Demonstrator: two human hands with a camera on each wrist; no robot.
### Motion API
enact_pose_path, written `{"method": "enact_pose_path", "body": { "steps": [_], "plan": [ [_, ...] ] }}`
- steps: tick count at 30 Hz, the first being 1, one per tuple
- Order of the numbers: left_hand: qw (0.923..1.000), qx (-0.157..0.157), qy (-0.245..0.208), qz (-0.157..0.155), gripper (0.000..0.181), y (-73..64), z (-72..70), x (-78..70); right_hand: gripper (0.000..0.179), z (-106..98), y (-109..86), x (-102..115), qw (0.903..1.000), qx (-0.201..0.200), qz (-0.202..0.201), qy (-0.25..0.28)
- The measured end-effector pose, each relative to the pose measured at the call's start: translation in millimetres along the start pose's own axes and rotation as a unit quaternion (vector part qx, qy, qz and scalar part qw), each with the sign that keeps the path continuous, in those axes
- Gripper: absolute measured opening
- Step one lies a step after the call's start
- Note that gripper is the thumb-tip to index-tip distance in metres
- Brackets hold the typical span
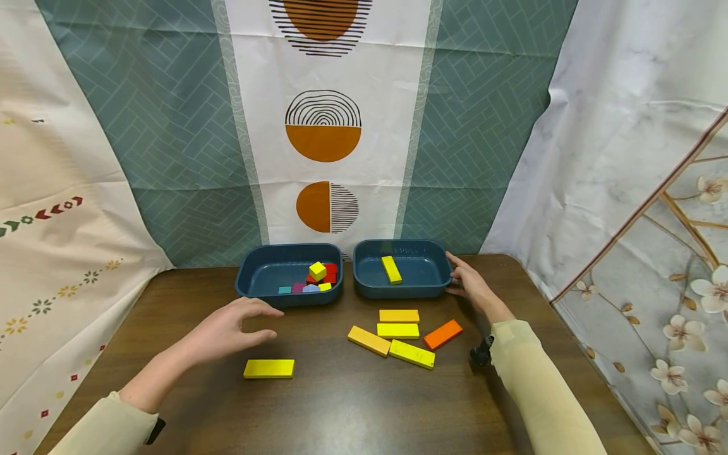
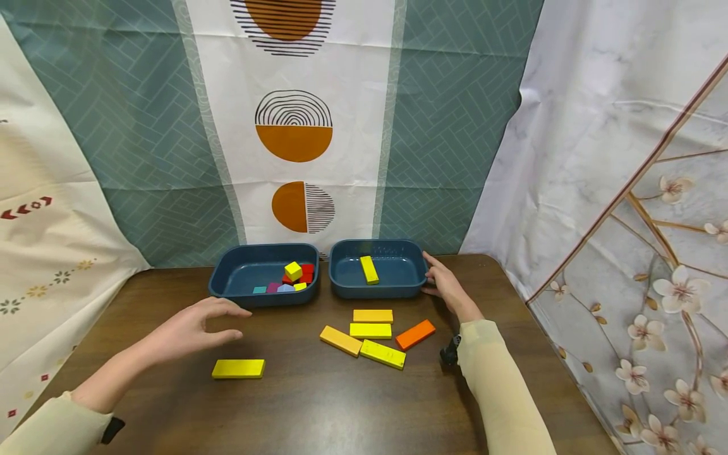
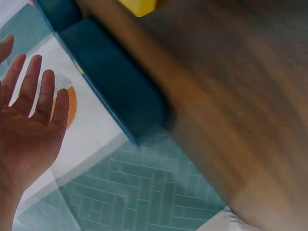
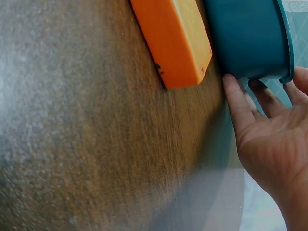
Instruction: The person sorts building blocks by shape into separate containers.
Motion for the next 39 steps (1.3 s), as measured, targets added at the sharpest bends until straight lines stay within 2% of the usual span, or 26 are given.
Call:
{"method": "enact_pose_path", "body": {
  "steps": [6, 12, 28, 39],
  "plan": [
    [0.9998, 0.01, -0.004, -0.019, 0.04, -15.0, 5.6, 8.9, 0.07, 2, -4.1, 4, 1.0, 0.003, 0.003, -0.001],
    [0.9999, 0.01, 0.014, -0.001, 0.039, -22.5, 11.1, 12.4, 0.07, 0, 0.0, -1, 1.0, -0.003, 0.0, -0.002],
    [0.9968, 0.053, 0.047, 0.038, 0.04, -37.5, 31.9, 21.6, 0.07, -1, 5.2, -4, 1.0, -0.007, 0.003, -0.004],
    [0.9929, 0.076, 0.083, 0.039, 0.039, -45.6, 39.8, 34.7, 0.07, -3, 5.6, -5, 1.0, -0.007, 0.003, -0.001]
  ]
}}
Point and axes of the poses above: each hand's wrist, its own y-axis towards the middle knuckle, its own z-axis out of the palm, x = y × z, the point moved 7 cm from there along y, towards the middle knuckle, and after that the axes turned 11 degrees about z, right-handed, at the moved point
